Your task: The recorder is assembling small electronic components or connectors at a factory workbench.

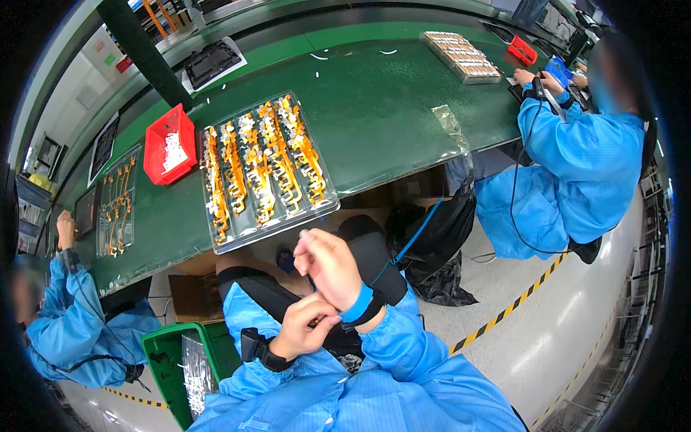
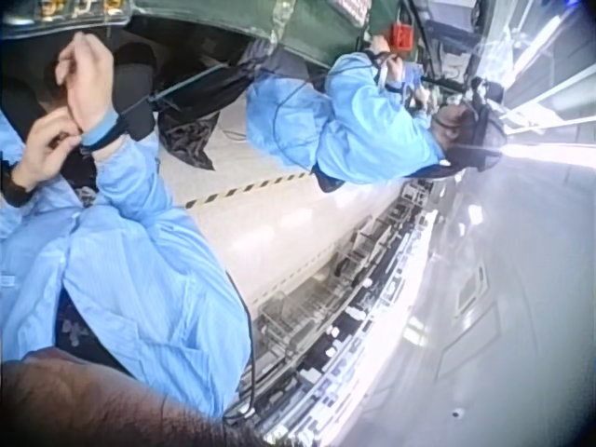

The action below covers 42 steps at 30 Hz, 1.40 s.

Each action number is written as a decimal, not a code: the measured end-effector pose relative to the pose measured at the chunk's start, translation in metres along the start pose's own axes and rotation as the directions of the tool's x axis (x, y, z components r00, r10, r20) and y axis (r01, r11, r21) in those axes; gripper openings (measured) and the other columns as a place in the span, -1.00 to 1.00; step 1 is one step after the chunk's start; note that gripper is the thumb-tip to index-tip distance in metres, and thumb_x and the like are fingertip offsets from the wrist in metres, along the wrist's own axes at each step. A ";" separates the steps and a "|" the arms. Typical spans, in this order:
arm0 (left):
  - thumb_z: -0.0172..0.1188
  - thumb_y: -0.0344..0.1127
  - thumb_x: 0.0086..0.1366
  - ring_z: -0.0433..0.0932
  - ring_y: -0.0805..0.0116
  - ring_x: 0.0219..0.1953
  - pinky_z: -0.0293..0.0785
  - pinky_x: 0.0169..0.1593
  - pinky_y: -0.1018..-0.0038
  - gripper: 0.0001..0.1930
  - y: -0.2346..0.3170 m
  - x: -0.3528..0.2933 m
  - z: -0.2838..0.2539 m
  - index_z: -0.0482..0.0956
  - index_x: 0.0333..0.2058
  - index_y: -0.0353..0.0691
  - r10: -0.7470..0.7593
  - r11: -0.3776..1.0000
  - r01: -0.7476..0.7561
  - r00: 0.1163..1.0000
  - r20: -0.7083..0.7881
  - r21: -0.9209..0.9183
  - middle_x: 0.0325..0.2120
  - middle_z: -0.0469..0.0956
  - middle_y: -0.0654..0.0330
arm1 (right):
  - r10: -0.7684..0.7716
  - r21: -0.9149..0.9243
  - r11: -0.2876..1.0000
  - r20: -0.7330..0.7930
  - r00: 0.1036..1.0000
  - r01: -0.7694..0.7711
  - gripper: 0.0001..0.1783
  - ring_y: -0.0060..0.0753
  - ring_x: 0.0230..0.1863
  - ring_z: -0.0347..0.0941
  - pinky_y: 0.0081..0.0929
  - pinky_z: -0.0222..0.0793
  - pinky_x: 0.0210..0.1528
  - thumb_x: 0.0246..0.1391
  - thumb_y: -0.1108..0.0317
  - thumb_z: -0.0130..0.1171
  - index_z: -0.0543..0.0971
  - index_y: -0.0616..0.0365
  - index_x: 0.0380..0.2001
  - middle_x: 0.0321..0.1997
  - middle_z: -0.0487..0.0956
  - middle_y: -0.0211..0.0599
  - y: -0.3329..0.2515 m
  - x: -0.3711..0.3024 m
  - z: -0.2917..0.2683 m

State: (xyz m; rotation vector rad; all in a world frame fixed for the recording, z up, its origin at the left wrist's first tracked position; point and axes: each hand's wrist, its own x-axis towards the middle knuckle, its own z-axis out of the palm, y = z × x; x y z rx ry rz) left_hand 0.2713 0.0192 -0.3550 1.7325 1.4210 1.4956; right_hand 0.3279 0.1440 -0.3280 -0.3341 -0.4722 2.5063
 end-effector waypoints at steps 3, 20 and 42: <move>0.25 -0.44 0.25 0.38 0.61 -0.56 0.28 -0.49 0.65 -0.91 0.011 -0.005 0.004 0.55 -0.40 -0.32 -0.569 0.690 0.369 0.809 -0.151 -0.623 -0.51 0.46 0.30 | -0.199 -0.960 0.112 0.230 0.953 0.255 -0.86 -0.21 -0.34 0.57 -0.38 0.45 -0.32 0.20 0.37 0.11 0.53 0.24 -0.35 -0.48 0.58 -0.20 -0.002 -0.003 -0.005; 0.07 -0.40 0.36 0.27 0.59 -0.50 0.18 -0.48 0.64 -0.80 0.048 0.018 -0.059 0.44 -0.07 -0.29 -0.626 0.334 0.153 0.773 -0.098 -0.930 -0.36 0.41 0.27 | 0.208 -0.658 0.752 0.193 0.959 -0.030 -0.71 -0.44 -0.06 0.46 -0.47 0.38 0.03 0.32 0.33 0.03 0.43 0.30 0.01 -0.04 0.50 -0.24 -0.003 -0.058 0.017; 0.19 -0.58 0.26 0.66 0.35 -0.21 0.61 -0.16 0.52 -0.80 0.081 0.019 -0.090 0.46 -0.14 -0.41 -0.580 0.807 0.480 0.755 -0.306 -0.344 -0.18 0.46 0.10 | 0.135 -0.743 0.668 0.176 0.975 0.041 -0.81 -0.46 -0.12 0.57 -0.51 0.49 -0.03 0.31 0.43 0.03 0.51 0.37 -0.15 -0.24 0.61 -0.25 -0.004 -0.037 0.057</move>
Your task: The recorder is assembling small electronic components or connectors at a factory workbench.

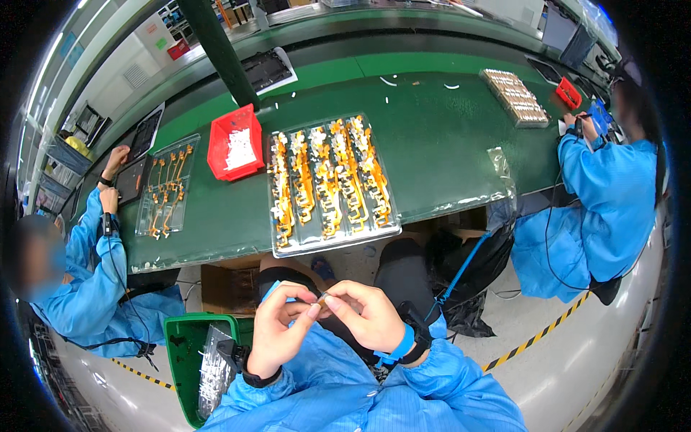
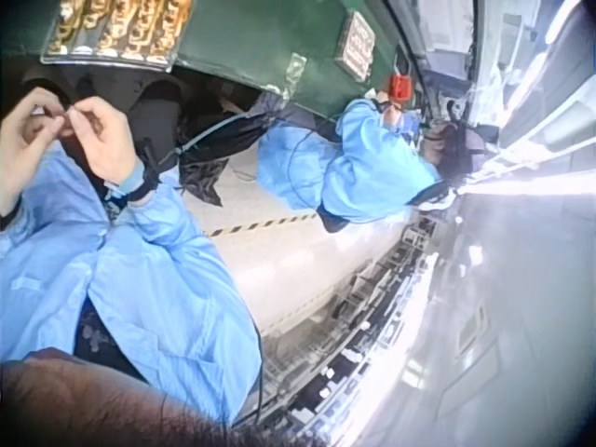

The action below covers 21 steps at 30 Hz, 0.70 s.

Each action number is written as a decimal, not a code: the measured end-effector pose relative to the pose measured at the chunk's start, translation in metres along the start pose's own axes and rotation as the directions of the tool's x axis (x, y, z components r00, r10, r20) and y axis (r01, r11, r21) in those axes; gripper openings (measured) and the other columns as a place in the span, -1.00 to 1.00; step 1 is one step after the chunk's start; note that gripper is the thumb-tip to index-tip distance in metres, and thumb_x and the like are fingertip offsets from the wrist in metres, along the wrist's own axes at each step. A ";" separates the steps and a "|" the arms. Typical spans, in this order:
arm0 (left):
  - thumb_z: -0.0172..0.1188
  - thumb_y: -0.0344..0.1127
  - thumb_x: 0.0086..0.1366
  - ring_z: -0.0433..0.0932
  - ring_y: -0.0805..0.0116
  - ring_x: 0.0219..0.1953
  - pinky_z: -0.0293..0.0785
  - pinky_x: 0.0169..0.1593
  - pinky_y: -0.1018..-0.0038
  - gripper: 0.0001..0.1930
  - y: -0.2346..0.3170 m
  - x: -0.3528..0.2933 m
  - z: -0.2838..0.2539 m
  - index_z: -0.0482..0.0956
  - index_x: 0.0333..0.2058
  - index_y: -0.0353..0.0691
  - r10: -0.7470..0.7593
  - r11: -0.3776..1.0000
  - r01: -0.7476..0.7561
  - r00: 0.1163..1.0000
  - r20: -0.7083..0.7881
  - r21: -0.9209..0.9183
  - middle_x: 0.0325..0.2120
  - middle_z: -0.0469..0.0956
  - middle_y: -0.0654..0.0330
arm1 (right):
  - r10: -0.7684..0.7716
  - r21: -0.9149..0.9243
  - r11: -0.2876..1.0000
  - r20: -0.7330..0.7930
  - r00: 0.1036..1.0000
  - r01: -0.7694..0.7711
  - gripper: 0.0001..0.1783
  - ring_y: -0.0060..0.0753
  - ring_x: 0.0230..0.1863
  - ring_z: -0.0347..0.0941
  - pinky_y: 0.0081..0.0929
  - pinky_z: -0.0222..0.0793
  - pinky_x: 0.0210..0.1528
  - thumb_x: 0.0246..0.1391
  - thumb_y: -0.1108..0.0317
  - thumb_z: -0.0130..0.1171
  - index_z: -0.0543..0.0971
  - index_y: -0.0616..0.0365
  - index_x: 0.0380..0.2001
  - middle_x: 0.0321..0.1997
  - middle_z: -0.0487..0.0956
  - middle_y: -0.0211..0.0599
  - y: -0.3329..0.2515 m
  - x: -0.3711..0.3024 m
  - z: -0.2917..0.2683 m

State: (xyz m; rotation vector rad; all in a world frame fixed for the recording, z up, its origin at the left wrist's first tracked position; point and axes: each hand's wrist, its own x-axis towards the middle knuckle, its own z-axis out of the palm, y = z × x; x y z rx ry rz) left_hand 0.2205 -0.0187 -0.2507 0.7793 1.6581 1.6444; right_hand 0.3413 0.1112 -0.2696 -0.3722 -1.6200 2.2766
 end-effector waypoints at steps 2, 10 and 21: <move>0.22 -0.55 0.24 0.65 0.36 -0.24 0.61 -0.18 0.52 -0.88 0.009 0.004 -0.014 0.51 -0.25 -0.41 0.039 0.993 -0.050 0.994 0.101 0.109 -0.29 0.51 0.14 | 0.025 -0.014 1.000 0.001 1.000 -0.025 -0.82 -0.52 -0.17 0.53 -0.54 0.47 -0.11 0.30 0.43 0.05 0.52 0.35 -0.16 -0.20 0.58 -0.27 -0.012 0.002 0.003; 0.34 -0.48 0.15 0.62 0.39 -0.33 0.55 -0.20 0.49 -0.84 0.045 0.021 -0.026 0.58 -0.30 -0.35 0.114 0.944 -0.157 0.980 0.161 0.289 -0.34 0.61 0.12 | -0.014 -0.162 0.986 0.071 0.997 0.025 -0.81 -0.61 -0.27 0.49 -0.62 0.43 -0.22 0.27 0.40 0.11 0.52 0.34 -0.17 -0.26 0.57 -0.28 -0.028 0.017 0.002; 0.37 -0.53 -0.10 0.68 0.21 -0.30 0.59 -0.30 0.39 -0.82 0.014 0.007 -0.030 0.65 -0.43 -0.31 0.714 0.240 -0.585 0.647 0.268 0.775 -0.39 0.65 0.12 | 0.275 0.091 0.955 0.093 0.957 -0.283 -0.65 -0.32 -0.24 0.61 -0.47 0.55 -0.26 0.35 0.24 -0.02 0.49 0.36 -0.08 -0.20 0.61 -0.11 -0.020 0.023 0.006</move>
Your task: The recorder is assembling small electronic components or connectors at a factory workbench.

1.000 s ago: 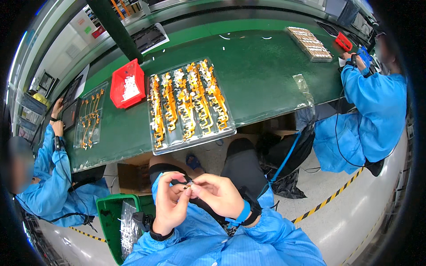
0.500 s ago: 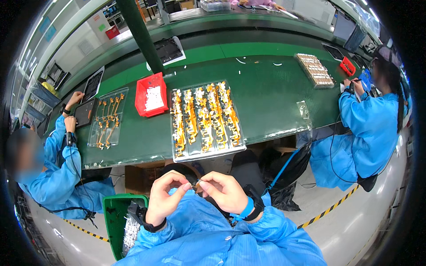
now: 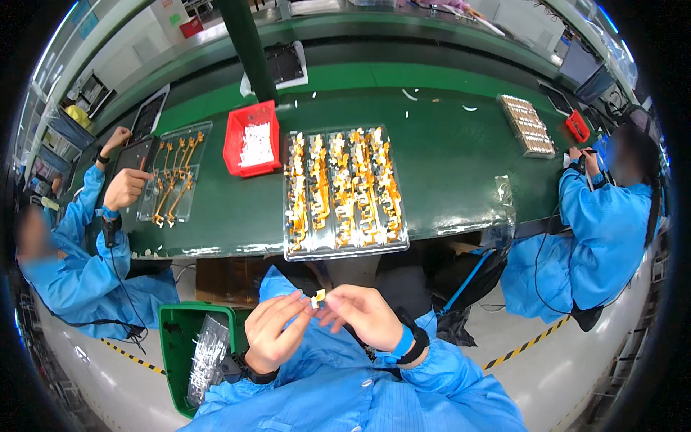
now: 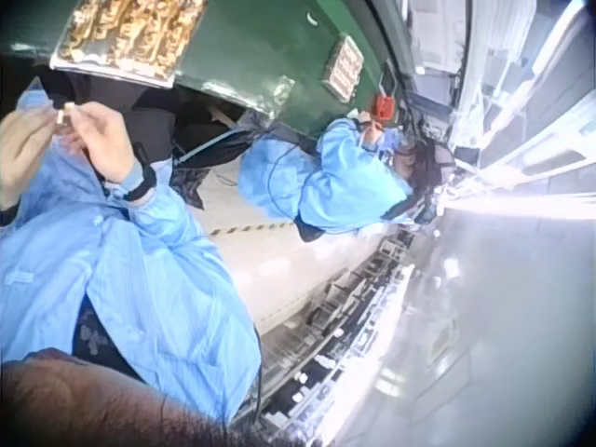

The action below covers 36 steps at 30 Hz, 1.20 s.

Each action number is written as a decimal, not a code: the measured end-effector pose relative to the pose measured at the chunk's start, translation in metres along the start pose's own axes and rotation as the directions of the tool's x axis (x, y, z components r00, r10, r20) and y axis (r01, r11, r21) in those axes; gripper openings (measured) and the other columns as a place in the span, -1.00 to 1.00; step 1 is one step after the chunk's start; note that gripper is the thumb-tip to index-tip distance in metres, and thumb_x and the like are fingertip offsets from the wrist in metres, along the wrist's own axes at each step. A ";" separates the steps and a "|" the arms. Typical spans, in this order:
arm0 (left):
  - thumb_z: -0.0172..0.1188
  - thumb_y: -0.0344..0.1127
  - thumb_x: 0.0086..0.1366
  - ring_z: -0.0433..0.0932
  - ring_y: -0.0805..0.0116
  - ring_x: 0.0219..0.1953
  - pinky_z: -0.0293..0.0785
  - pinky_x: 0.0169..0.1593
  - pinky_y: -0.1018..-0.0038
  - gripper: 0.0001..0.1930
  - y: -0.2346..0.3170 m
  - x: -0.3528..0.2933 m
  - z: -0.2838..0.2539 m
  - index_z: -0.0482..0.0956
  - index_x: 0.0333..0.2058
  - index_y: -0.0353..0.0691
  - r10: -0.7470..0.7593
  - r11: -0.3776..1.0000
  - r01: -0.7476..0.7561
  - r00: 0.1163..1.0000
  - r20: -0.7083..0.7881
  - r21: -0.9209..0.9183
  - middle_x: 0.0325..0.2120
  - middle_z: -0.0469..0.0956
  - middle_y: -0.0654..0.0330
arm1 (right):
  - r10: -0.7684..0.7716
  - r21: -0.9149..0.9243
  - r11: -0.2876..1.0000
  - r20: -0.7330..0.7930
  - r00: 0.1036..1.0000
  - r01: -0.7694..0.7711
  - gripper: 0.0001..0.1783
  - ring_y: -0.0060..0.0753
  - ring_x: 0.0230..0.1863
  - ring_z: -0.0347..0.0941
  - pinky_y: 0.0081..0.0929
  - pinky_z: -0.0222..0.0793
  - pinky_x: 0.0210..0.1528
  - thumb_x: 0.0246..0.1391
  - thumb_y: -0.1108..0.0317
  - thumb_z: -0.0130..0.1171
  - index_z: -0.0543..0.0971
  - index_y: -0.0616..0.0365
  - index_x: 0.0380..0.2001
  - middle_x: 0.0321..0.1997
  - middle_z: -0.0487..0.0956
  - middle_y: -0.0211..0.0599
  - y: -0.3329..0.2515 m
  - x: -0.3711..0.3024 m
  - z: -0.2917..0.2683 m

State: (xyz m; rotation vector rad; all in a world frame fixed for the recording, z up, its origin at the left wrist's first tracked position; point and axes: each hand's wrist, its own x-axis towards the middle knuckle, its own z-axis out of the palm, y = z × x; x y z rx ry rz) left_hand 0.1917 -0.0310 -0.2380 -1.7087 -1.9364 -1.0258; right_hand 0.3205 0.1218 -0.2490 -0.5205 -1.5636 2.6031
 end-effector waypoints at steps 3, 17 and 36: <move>0.34 -0.51 -0.09 0.68 0.17 -0.28 0.60 -0.27 0.36 -0.82 -0.003 -0.021 -0.007 0.65 -0.41 -0.32 0.026 0.999 -0.026 0.999 0.033 0.027 -0.38 0.65 0.09 | 0.049 -0.030 0.998 0.039 0.998 -0.048 -0.71 -0.40 -0.22 0.60 -0.52 0.52 -0.27 0.31 0.29 0.06 0.52 0.35 -0.13 -0.23 0.61 -0.19 0.007 0.009 0.010; 0.46 -0.36 0.00 0.62 0.17 -0.13 0.53 -0.07 0.27 -0.72 -0.004 -0.112 -0.085 0.60 -0.30 -0.26 -0.366 0.930 0.367 0.929 -0.059 0.002 -0.24 0.61 0.10 | 0.190 -0.367 0.929 0.359 0.914 -0.049 -0.84 -0.43 -0.29 0.62 -0.54 0.54 -0.20 0.22 0.47 0.08 0.54 0.39 -0.25 -0.32 0.64 -0.23 0.035 0.062 0.100; 0.26 -0.49 0.16 0.60 0.20 -0.30 0.48 -0.19 0.40 -0.92 -0.019 -0.205 -0.131 0.55 -0.38 -0.33 -0.922 0.326 0.795 0.387 0.014 -0.512 -0.39 0.59 0.10 | 0.530 -0.578 0.789 0.468 0.707 -0.208 -0.80 -0.50 -0.37 0.63 -0.57 0.58 -0.30 0.24 0.39 0.11 0.59 0.35 -0.28 -0.42 0.65 -0.25 0.096 0.098 0.196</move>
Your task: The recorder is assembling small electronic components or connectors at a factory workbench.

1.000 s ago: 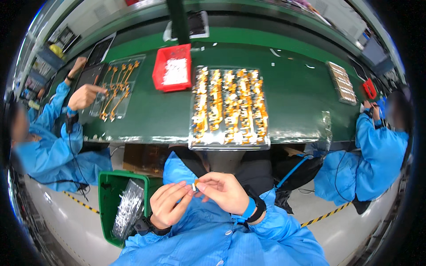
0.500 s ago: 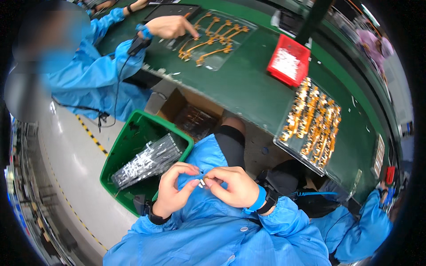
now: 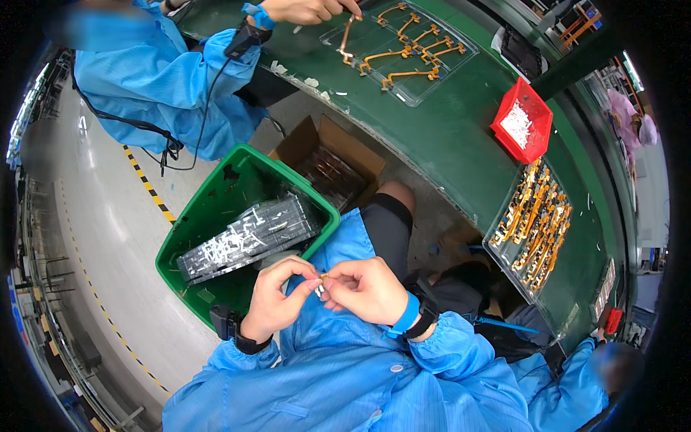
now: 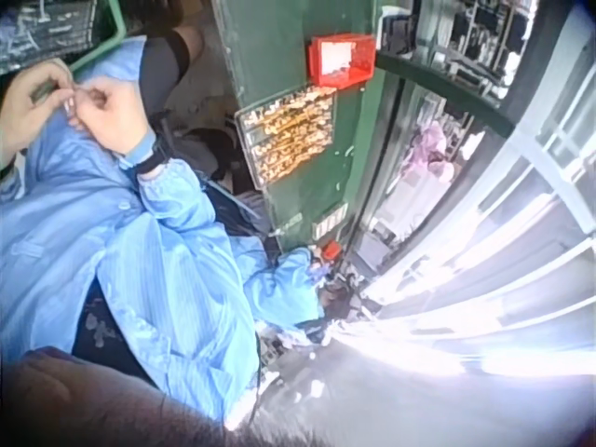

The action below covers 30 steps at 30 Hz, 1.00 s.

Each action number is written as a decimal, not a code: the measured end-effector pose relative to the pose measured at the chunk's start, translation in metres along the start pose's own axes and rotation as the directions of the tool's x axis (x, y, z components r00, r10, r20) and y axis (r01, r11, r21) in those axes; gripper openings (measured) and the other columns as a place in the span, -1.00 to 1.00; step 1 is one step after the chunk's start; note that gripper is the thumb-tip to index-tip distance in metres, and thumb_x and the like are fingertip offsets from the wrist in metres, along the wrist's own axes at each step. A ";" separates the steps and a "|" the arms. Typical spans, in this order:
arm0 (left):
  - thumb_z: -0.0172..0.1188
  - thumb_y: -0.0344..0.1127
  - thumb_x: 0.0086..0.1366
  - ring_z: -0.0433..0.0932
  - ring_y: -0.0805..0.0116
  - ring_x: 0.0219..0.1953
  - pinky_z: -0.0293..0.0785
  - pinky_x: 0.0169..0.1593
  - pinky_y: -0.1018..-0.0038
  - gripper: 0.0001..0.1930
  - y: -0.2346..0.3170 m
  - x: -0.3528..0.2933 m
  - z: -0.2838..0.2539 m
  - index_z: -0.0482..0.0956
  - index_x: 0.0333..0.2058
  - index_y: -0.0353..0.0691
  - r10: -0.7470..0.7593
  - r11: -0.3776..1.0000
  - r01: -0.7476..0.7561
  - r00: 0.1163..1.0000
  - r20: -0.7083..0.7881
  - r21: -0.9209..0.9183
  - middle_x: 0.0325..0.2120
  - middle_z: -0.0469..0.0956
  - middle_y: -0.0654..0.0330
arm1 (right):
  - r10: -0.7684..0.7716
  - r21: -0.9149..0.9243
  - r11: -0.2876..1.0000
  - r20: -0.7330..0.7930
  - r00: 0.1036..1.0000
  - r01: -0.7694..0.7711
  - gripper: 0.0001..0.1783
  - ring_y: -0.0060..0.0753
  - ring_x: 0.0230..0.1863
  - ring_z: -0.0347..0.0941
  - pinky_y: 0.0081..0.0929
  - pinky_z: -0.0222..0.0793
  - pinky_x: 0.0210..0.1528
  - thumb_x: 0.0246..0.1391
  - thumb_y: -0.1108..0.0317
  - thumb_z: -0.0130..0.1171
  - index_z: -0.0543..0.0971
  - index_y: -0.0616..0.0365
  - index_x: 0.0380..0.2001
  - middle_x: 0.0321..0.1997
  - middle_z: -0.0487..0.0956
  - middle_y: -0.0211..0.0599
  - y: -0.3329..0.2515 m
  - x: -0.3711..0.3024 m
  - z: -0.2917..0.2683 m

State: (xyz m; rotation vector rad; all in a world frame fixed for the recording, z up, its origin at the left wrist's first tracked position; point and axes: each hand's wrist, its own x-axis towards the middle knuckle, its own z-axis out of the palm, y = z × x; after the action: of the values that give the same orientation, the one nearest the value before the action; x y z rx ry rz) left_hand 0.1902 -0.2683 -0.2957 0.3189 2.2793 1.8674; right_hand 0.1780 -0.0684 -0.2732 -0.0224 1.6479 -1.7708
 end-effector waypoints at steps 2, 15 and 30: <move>0.26 -0.52 0.15 0.60 0.17 -0.29 0.49 -0.18 0.37 -0.92 -0.004 -0.001 -0.002 0.55 -0.37 -0.33 0.005 1.000 -0.005 1.000 -0.001 0.016 -0.38 0.59 0.10 | 0.095 0.123 0.988 -0.009 0.995 -0.093 -0.79 -0.47 -0.36 0.63 -0.55 0.59 -0.29 0.25 0.40 0.10 0.58 0.37 -0.26 -0.40 0.65 -0.23 0.002 0.004 0.003; 0.14 -0.61 0.20 0.60 0.05 -0.14 0.53 -0.05 0.20 -0.91 -0.034 -0.023 -0.016 0.43 -0.39 -0.32 0.395 0.908 -0.322 0.873 -0.286 0.269 -0.31 0.56 -0.01 | 0.081 0.268 0.963 -0.140 0.987 -0.041 -0.74 -0.35 -0.31 0.64 -0.48 0.59 -0.25 0.29 0.42 0.02 0.55 0.44 -0.15 -0.31 0.64 -0.12 0.023 0.022 0.020; 0.46 -0.43 -0.05 0.57 0.22 -0.31 0.45 -0.20 0.29 -0.72 -0.021 -0.023 -0.001 0.58 -0.33 -0.22 0.423 0.855 -0.333 0.891 -0.163 0.398 -0.35 0.55 0.19 | 0.096 0.248 0.967 -0.121 0.988 -0.064 -0.76 -0.57 -0.53 0.48 -0.65 0.38 -0.51 0.29 0.43 0.00 0.59 0.40 -0.26 -0.40 0.63 -0.22 0.025 0.012 0.015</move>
State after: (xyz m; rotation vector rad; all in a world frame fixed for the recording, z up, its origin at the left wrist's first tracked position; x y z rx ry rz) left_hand 0.2110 -0.2796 -0.3163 0.6733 2.9184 1.7108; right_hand 0.1871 -0.0856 -0.2975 0.2759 1.4872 -1.9345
